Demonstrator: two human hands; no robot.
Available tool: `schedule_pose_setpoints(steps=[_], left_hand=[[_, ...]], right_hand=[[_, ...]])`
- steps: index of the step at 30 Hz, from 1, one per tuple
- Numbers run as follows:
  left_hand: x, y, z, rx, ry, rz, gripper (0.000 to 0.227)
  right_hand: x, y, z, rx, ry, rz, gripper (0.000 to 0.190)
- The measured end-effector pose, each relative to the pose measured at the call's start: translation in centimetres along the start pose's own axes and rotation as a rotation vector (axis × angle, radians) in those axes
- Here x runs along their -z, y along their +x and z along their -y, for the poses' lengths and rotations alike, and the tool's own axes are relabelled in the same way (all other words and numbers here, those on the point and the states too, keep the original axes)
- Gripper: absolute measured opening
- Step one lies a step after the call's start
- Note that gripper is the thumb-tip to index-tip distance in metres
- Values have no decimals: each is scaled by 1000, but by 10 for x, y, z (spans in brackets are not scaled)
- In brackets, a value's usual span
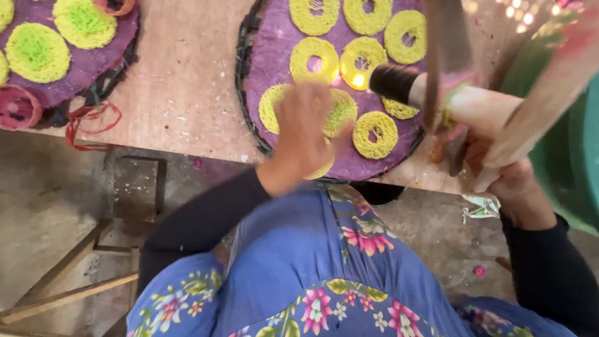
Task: The person scoops colored dough from a basin and uses a wooden press to shape it into rings on circular trays.
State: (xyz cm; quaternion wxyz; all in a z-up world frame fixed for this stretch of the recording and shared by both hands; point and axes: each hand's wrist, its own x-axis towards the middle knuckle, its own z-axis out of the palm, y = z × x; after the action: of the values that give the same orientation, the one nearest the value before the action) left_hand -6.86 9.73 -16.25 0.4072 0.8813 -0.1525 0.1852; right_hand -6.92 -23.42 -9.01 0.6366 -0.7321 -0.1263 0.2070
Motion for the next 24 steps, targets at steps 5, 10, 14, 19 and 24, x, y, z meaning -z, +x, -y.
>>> schedule_pose_setpoints(steps=[5, 10, 14, 19, 24], left_hand=[[-55, -89, -18, -430, 250, 313, 43], [-68, -107, 1, -628, 466, 269, 42], [-45, -110, 7, -667, 432, 325, 42], [21, -101, 54, -719, 503, 389, 37], [91, -56, 110, -590, 751, 459, 23]], right_hand=[[-3, -14, 2, 35, 38, -59, 124], [-5, -15, 1, 50, 87, -85, 123], [-5, -17, 2, 15, 48, -102, 128], [-4, -13, -1, 8, 86, -72, 133], [-15, 4, -1, -8, 28, -53, 134]])
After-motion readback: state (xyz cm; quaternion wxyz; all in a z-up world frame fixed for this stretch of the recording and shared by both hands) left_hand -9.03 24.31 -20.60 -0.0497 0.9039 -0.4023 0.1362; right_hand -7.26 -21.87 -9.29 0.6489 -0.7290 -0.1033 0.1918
